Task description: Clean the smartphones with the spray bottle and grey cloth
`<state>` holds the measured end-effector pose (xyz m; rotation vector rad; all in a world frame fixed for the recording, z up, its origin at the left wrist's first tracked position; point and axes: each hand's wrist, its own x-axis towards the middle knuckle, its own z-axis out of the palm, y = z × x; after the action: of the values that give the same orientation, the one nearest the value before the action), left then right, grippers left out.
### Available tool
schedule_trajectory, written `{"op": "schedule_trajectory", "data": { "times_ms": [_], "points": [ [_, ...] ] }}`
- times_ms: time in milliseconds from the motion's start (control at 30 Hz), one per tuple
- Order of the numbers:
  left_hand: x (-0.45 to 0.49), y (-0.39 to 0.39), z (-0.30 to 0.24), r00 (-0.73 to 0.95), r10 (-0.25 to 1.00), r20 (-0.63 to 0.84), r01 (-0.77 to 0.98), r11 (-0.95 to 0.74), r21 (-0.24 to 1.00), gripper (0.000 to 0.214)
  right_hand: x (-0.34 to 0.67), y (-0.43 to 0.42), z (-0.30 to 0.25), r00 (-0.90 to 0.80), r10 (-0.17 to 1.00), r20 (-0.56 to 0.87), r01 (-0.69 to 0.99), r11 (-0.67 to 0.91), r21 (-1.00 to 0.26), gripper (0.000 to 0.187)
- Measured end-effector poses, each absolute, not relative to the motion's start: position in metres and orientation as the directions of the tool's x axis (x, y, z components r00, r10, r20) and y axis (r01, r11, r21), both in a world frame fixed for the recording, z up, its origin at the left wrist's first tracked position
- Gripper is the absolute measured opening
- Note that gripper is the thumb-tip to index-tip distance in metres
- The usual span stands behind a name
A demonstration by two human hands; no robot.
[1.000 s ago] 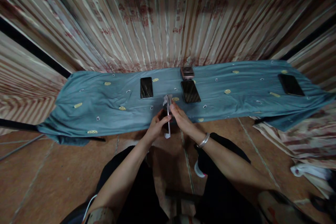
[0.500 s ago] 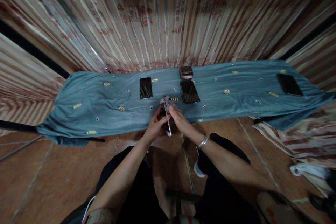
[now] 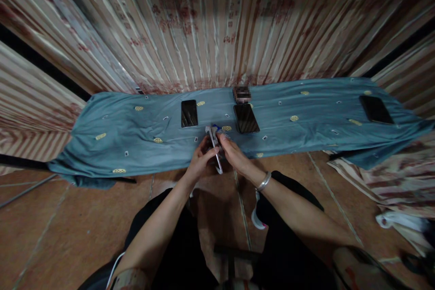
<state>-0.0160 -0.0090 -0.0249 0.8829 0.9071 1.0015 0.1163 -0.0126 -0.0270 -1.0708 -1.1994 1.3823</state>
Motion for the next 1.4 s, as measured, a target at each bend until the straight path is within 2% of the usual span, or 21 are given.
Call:
{"op": "schedule_trajectory", "data": {
  "times_ms": [200, 433, 633, 800, 933, 1133, 1267, 1400],
  "points": [
    [-0.016, -0.011, -0.02, 0.273, 0.926, -0.262, -0.357, 0.35, 0.866, 0.065, 0.118, -0.014, -0.023, -0.124, 0.992, 0.004, -0.052, -0.003, -0.999, 0.071],
    [-0.011, -0.015, -0.017, 0.26, 0.942, -0.212, -0.383, 0.302, 0.873, 0.06, 0.117, -0.01, -0.024, -0.116, 0.993, -0.009, -0.001, -0.009, -1.0, 0.069],
    [-0.012, -0.003, -0.016, 0.147, 0.949, -0.278, -0.467, 0.314, 0.826, 0.045, 0.112, -0.012, -0.022, -0.214, 0.977, -0.015, 0.022, -0.011, -1.0, 0.068],
    [-0.023, 0.011, -0.016, 0.109, 0.949, -0.296, -0.52, 0.308, 0.797, 0.036, 0.11, -0.018, -0.015, -0.229, 0.973, -0.015, -0.001, -0.016, -1.0, 0.069],
    [-0.028, 0.013, -0.018, 0.097, 0.953, -0.287, -0.527, 0.293, 0.798, 0.033, 0.108, -0.016, -0.023, -0.172, 0.985, -0.01, -0.105, -0.029, -0.994, 0.059],
    [-0.022, 0.011, -0.018, 0.069, 0.957, -0.282, -0.531, 0.275, 0.802, 0.035, 0.107, -0.01, -0.033, -0.069, 0.996, -0.063, -0.189, -0.075, -0.979, 0.027],
    [-0.016, 0.01, -0.019, -0.012, 0.963, -0.268, -0.533, 0.221, 0.817, 0.044, 0.105, -0.006, -0.034, -0.055, 0.997, -0.048, -0.185, -0.058, -0.981, 0.026],
    [-0.014, 0.01, -0.021, -0.059, 0.963, -0.263, -0.548, 0.189, 0.815, 0.044, 0.103, -0.004, -0.033, -0.042, 0.999, 0.005, -0.077, 0.002, -0.997, 0.026]
  ]
}}
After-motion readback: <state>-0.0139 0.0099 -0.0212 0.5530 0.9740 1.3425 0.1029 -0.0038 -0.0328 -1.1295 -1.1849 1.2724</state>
